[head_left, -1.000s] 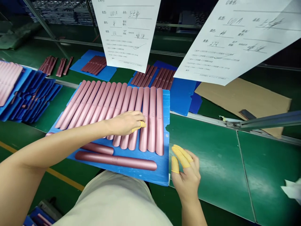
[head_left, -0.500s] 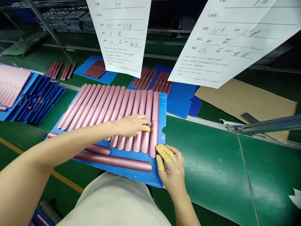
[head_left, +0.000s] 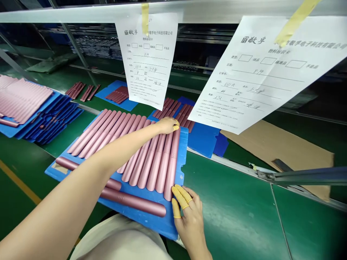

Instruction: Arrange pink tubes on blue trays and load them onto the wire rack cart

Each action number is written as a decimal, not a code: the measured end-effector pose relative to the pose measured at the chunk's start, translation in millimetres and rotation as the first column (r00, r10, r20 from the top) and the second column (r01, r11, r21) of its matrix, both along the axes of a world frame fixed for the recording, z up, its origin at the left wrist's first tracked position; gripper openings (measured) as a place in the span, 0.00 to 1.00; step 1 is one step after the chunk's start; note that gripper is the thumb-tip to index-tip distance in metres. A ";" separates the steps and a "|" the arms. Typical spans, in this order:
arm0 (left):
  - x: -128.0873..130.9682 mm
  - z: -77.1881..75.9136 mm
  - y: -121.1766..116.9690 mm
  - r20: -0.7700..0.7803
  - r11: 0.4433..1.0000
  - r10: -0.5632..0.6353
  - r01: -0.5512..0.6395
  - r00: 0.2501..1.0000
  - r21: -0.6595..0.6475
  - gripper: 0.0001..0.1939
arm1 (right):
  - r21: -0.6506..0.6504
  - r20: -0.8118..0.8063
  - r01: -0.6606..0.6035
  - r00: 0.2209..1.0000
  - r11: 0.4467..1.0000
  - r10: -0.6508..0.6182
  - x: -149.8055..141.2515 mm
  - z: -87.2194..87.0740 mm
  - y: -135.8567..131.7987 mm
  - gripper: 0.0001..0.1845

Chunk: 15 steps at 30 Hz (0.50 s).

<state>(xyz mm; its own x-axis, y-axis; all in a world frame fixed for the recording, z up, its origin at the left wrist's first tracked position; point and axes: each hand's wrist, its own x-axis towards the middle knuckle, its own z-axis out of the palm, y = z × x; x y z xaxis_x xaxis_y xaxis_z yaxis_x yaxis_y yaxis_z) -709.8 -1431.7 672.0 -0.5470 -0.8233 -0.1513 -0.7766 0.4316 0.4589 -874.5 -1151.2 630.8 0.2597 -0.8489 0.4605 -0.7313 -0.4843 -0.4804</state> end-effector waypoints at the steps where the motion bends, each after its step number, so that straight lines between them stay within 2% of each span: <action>1: 0.6 -2.5 1.7 -0.023 1.000 0.006 -0.006 1.000 0.008 0.18 | -0.003 0.007 -0.002 1.000 1.000 0.002 -0.3 -0.1 0.4 0.20; 5: 6.7 -7.0 8.3 -0.059 0.999 -0.023 0.024 0.998 0.023 0.19 | -0.037 0.023 0.001 1.000 0.999 0.000 1.5 -0.8 3.0 0.19; 8: 28.3 -3.7 0.5 -0.052 0.998 -0.067 0.066 0.996 -0.024 0.22 | -0.049 0.004 0.017 1.000 0.999 -0.017 4.4 0.5 4.7 0.19; 10: 59.9 -0.3 -11.3 -0.077 0.996 -0.050 0.044 0.996 -0.078 0.21 | -0.055 -0.009 0.034 0.999 0.998 -0.035 4.9 2.0 6.7 0.20; 12: 106.6 1.3 -24.4 -0.127 0.996 0.017 -0.028 0.992 -0.084 0.21 | -0.052 0.001 0.071 0.997 0.996 -0.071 1.9 1.5 11.6 0.20; 14: 163.5 -0.8 -34.8 -0.183 0.988 0.149 -0.155 0.972 -0.021 0.23 | -0.039 0.023 0.178 0.984 0.983 -0.177 -4.8 -3.7 20.9 0.22; 15: 193.1 -3.3 -38.2 -0.204 0.974 0.224 -0.225 0.953 0.019 0.24 | -0.034 0.038 0.280 0.960 0.959 -0.279 -8.8 -8.4 27.1 0.22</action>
<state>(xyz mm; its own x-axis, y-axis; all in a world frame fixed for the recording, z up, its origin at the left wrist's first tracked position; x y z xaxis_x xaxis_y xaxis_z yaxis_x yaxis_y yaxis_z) -516.8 -1469.9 668.7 -0.3667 -0.9289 -0.0520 -0.7438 0.2591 0.6162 -883.4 -1124.1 622.4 -0.0006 -0.8667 0.4988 -0.8246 -0.2817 -0.4905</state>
